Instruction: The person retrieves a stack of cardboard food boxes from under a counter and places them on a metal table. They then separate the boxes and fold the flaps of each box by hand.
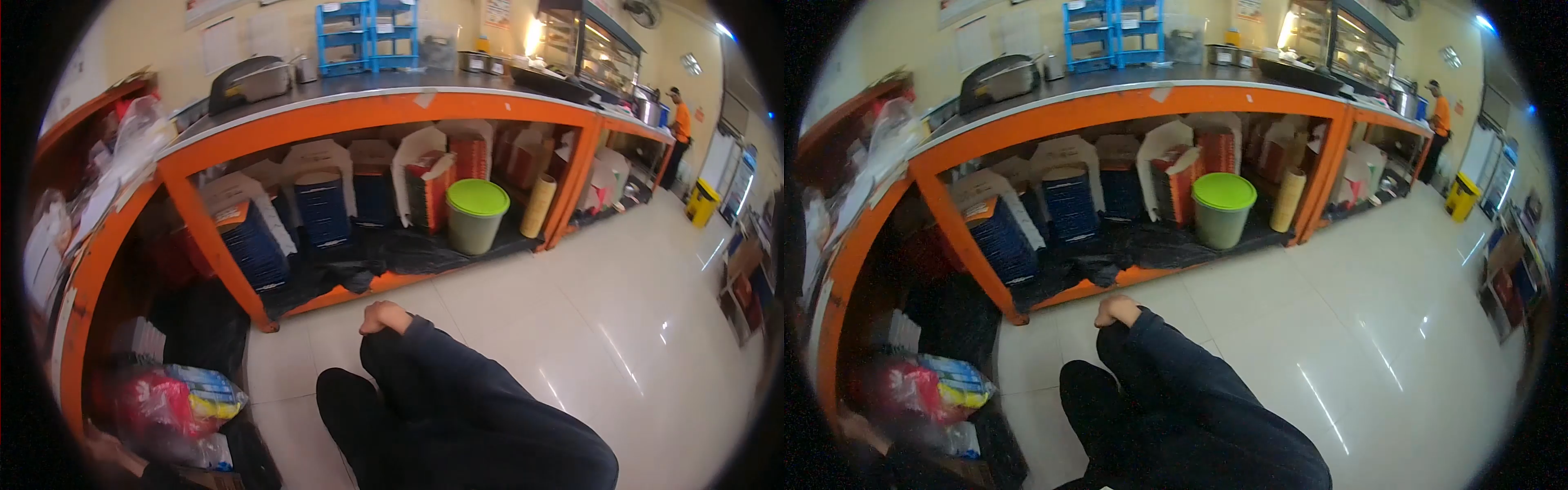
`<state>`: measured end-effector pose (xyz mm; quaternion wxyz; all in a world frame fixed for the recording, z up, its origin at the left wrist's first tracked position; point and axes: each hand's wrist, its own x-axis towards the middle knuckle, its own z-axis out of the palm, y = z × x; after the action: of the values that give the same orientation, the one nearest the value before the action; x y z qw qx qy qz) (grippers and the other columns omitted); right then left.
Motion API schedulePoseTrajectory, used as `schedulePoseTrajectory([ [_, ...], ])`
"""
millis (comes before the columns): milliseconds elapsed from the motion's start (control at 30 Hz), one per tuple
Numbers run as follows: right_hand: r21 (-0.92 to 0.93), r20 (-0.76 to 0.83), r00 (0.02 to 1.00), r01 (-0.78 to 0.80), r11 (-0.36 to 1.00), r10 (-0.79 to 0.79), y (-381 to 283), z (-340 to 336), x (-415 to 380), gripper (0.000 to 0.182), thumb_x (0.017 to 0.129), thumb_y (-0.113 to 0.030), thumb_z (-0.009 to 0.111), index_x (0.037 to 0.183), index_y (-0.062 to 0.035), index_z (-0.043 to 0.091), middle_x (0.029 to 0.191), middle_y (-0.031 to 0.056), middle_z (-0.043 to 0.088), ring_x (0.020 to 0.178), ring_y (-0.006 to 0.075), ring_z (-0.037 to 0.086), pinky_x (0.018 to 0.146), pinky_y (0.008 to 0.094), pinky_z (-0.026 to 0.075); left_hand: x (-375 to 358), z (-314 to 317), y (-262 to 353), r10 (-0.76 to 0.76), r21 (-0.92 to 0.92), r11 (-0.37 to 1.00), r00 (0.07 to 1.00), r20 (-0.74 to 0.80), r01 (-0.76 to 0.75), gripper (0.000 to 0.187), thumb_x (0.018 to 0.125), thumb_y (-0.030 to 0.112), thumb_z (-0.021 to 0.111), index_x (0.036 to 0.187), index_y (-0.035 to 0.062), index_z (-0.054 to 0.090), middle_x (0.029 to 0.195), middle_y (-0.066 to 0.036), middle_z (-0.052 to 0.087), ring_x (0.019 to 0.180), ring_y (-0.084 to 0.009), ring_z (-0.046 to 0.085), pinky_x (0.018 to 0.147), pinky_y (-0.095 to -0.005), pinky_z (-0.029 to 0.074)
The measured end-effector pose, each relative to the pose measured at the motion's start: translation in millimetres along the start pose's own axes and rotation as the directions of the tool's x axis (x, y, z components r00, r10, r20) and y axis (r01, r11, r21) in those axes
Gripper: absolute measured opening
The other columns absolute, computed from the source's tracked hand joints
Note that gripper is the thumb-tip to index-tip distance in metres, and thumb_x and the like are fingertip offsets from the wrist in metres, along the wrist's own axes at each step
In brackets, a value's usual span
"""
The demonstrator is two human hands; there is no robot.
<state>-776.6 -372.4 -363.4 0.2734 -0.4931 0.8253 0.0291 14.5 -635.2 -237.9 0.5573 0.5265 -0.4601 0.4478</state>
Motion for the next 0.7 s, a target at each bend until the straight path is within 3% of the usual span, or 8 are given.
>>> schedulePoseTrajectory([
  [100, -0.064, -0.01, 0.999, 0.041, 0.997, -0.041, -12, 3, 5, 0.06, 0.075, -0.045, 0.057, 0.116, -0.0026, 0.068, 0.12, 0.0219, 0.065, 0.112, 0.0365, 0.062, 0.096, 0.0433, 0.049, -15, 7, -21, -0.286, -0.264, 0.913, 0.95, 0.126, 0.31, 0.055, 0.095, 0.044, 0.059, 0.121, -0.0043, 0.06, 0.111, -0.022, 0.067, 0.09, -0.0325, 0.066, 0.081, -0.0401, 0.052],
  [167, -0.08, -0.03, 0.998, 0.051, 0.995, -0.054, -22, 8, 4, 0.059, 0.076, -0.044, 0.057, 0.115, -0.002, 0.068, 0.119, 0.023, 0.065, 0.112, 0.0371, 0.062, 0.096, 0.0435, 0.049, -18, 10, -31, -0.503, -0.616, 0.578, 0.828, 0.247, 0.535, 0.052, 0.097, 0.038, 0.059, 0.123, -0.0073, 0.058, 0.108, -0.022, 0.067, 0.09, -0.0302, 0.066, 0.083, -0.0378, 0.052],
  [267, -0.074, -0.036, 0.996, 0.078, 0.994, -0.08, -37, 10, -2, 0.058, 0.078, -0.043, 0.056, 0.117, -0.0015, 0.067, 0.12, 0.0241, 0.064, 0.113, 0.0383, 0.061, 0.097, 0.0441, 0.049, -15, -8, -25, -0.559, -0.67, 0.391, 0.741, 0.372, 0.631, 0.064, 0.095, 0.044, 0.062, 0.121, -0.0143, 0.058, 0.113, -0.02, 0.065, 0.095, -0.0243, 0.065, 0.092, -0.0341, 0.051],
  [467, -0.11, 0.027, 0.996, 0.084, 0.99, -0.082, -56, 15, 9, 0.063, 0.081, -0.037, 0.054, 0.132, -0.0005, 0.056, 0.134, 0.023, 0.056, 0.124, 0.0395, 0.054, 0.099, 0.0534, 0.047, -4, -48, 22, -0.612, -0.647, 0.38, 0.704, 0.36, 0.661, 0.064, 0.095, 0.046, 0.06, 0.123, -0.0111, 0.059, 0.123, -0.015, 0.061, 0.102, -0.0213, 0.062, 0.09, -0.0345, 0.051],
  [533, -0.11, 0.022, 0.992, 0.13, 0.985, -0.128, -58, 14, 9, 0.063, 0.082, -0.039, 0.054, 0.131, 0.0005, 0.056, 0.132, 0.0237, 0.057, 0.123, 0.0393, 0.054, 0.099, 0.0499, 0.047, 3, -60, 45, -0.57, -0.694, 0.409, 0.76, 0.313, 0.593, 0.061, 0.096, 0.045, 0.059, 0.123, -0.0096, 0.059, 0.124, -0.014, 0.061, 0.103, -0.0205, 0.061, 0.087, -0.0339, 0.052],
  [600, -0.113, 0.023, 0.985, 0.171, 0.979, -0.169, -58, 15, 13, 0.062, 0.083, -0.04, 0.054, 0.13, 0.0002, 0.057, 0.13, 0.0238, 0.058, 0.122, 0.0391, 0.055, 0.099, 0.0478, 0.047, 18, -78, 77, -0.655, -0.647, 0.316, 0.653, 0.38, 0.694, 0.06, 0.096, 0.045, 0.059, 0.122, -0.0087, 0.06, 0.122, -0.013, 0.062, 0.099, -0.0197, 0.062, 0.081, -0.0323, 0.052],
  [633, -0.114, 0.026, 0.983, 0.186, 0.976, -0.184, -58, 16, 14, 0.06, 0.084, -0.042, 0.054, 0.128, -0.0005, 0.059, 0.129, 0.0237, 0.059, 0.121, 0.039, 0.056, 0.099, 0.0474, 0.047, 22, -86, 95, -0.596, -0.688, 0.347, 0.716, 0.363, 0.638, 0.058, 0.096, 0.045, 0.059, 0.121, -0.0077, 0.06, 0.119, -0.013, 0.063, 0.095, -0.0191, 0.063, 0.077, -0.0316, 0.052],
  [700, -0.09, 0.053, 0.976, 0.215, 0.972, -0.211, -53, 11, 16, 0.059, 0.085, -0.045, 0.054, 0.125, -0.0021, 0.062, 0.127, 0.0229, 0.06, 0.119, 0.0385, 0.058, 0.098, 0.0461, 0.047, 12, -73, 64, -0.62, -0.642, 0.373, 0.695, 0.364, 0.67, 0.057, 0.096, 0.045, 0.06, 0.12, -0.0065, 0.06, 0.115, -0.012, 0.065, 0.092, -0.0203, 0.065, 0.075, -0.0312, 0.051],
])
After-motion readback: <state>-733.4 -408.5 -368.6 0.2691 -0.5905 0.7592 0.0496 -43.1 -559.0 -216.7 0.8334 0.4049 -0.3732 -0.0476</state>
